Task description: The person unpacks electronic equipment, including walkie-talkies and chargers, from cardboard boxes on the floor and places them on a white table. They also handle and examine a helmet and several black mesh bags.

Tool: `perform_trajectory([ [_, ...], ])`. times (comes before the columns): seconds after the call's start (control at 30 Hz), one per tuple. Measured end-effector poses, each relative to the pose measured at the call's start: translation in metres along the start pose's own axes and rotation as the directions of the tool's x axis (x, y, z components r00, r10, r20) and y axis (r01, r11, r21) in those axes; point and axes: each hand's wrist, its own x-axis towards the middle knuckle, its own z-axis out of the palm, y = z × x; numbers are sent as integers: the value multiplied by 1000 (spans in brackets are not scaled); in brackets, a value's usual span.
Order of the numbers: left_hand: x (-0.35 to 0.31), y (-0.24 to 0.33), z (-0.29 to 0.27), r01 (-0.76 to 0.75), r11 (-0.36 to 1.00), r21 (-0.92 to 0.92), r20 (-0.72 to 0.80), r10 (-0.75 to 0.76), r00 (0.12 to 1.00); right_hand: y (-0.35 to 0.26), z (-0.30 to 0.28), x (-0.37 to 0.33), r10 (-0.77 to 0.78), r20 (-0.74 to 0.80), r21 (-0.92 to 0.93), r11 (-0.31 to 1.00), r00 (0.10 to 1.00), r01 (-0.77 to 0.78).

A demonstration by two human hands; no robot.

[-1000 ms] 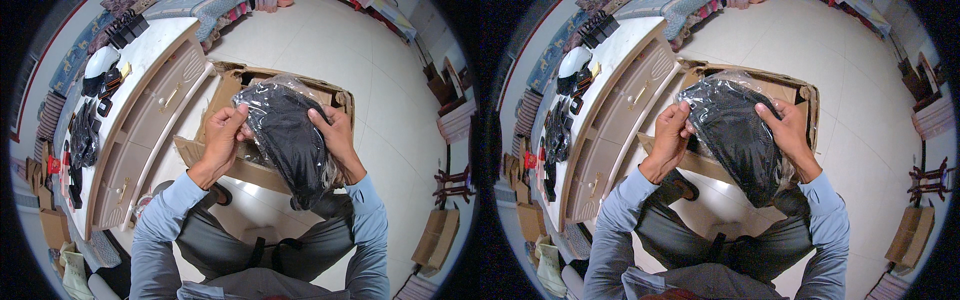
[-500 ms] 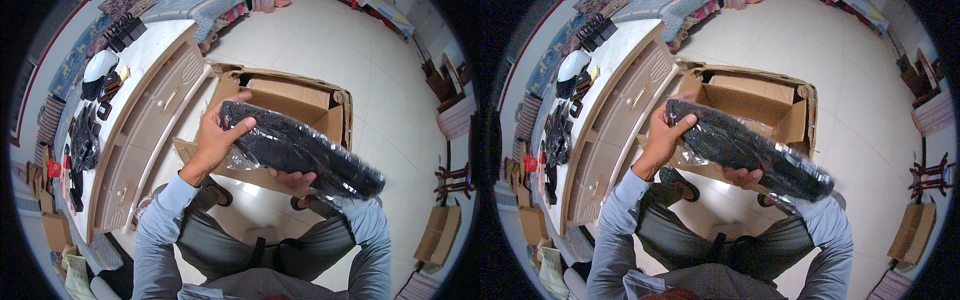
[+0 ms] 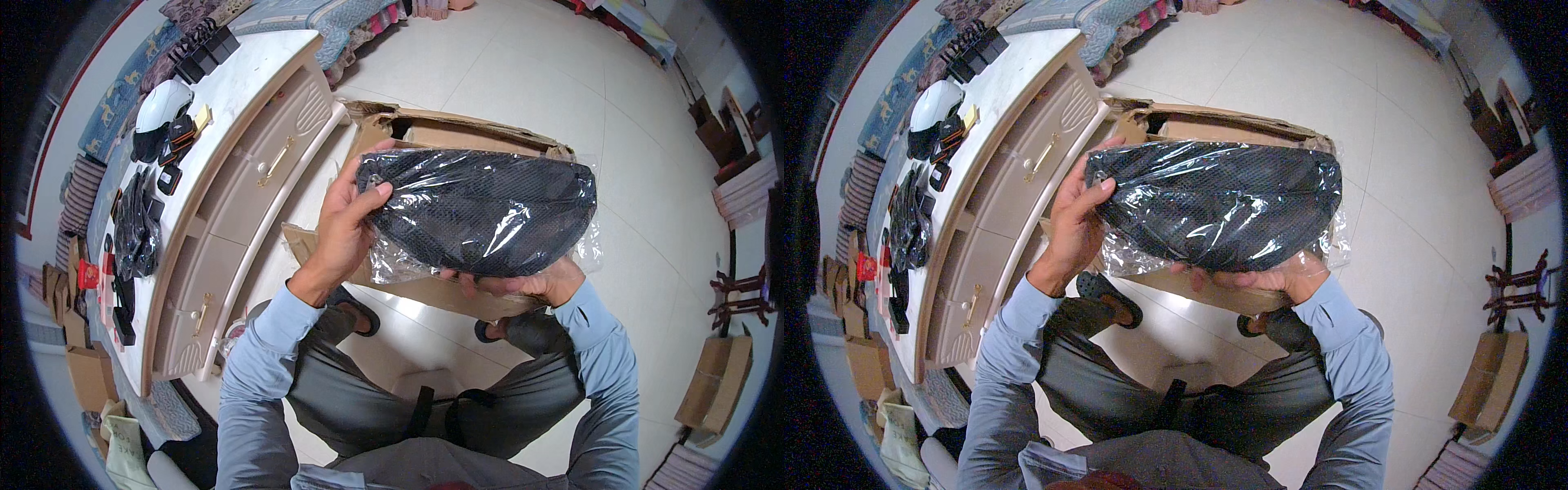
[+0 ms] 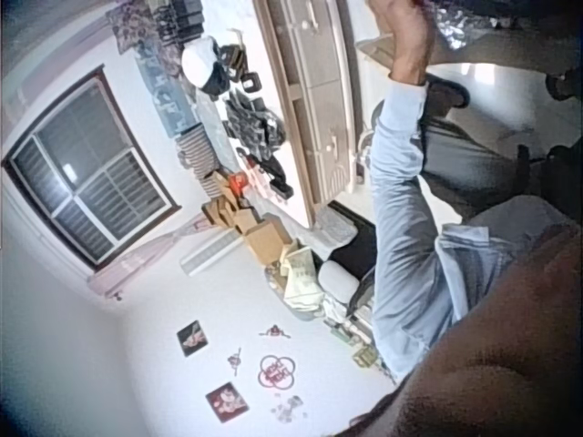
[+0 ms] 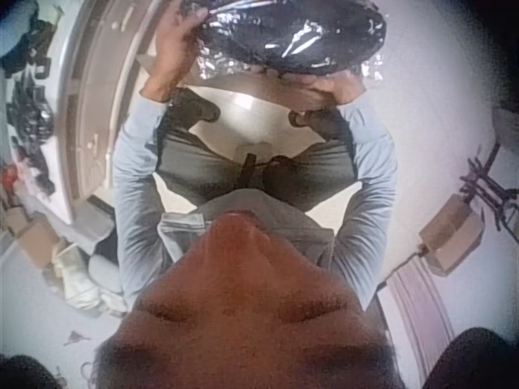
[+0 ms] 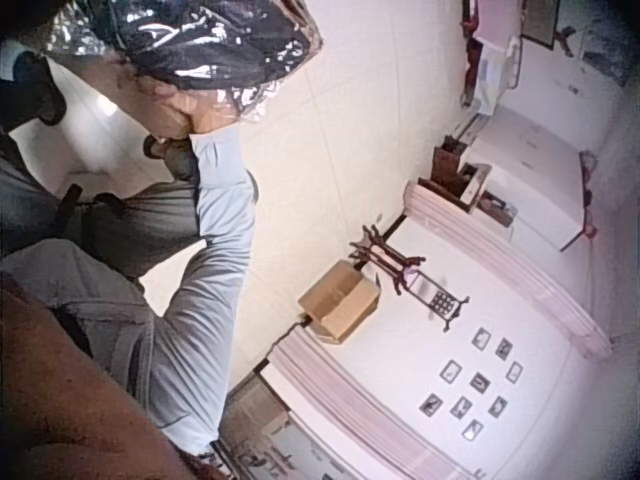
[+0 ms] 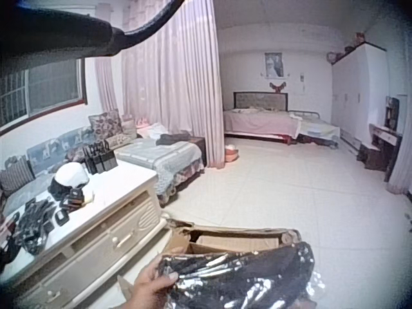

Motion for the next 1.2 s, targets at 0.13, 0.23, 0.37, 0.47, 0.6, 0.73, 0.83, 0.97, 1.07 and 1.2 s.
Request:
perform_trajectory([
  [0.13, 3, 12, -7, -37, 999, -11, 34, 37, 999, -13, 24, 0, -84, -182, -103, 993, 980, 66],
  [0.23, 7, 11, -10, -91, 995, 37, 3, 91, 996, -24, -4, -3, -335, -300, -319, 918, 893, 237],
  [0.37, 2, 4, -1, -130, 991, 38, -10, 130, 991, -44, -5, -37, -552, -271, -430, 802, 788, 414],
  [0.47, -2, -2, -1, -143, 988, 59, -46, 146, 988, -48, 7, -53, -757, -129, -685, 535, 641, 495],
  [0.6, 4, -5, -9, -140, 990, 37, -124, 143, 982, -65, 36, -53, -798, -83, -536, 541, 597, 648],
  [0.73, 1, -2, -8, -135, 990, 50, -147, 141, 979, -57, 50, -50, -752, -190, -483, 631, 630, 607],
  [0.83, 6, -7, -6, -159, 982, 102, -157, 173, 972, -62, 41, -56, -792, -175, -561, 568, 584, 602],
  [0.97, 12, -13, -9, -126, 982, 139, -204, 153, 967, -68, 32, -61, -822, -177, -566, 535, 541, 628],
  [1.07, 9, -12, -13, -77, 979, 186, -267, 125, 956, -69, 32, -58, -807, -132, -581, 534, 576, 615],
  [1.2, 13, -13, -11, -129, 973, 190, -207, 168, 964, -79, 23, -63, -785, -103, -609, 536, 611, 585],
])
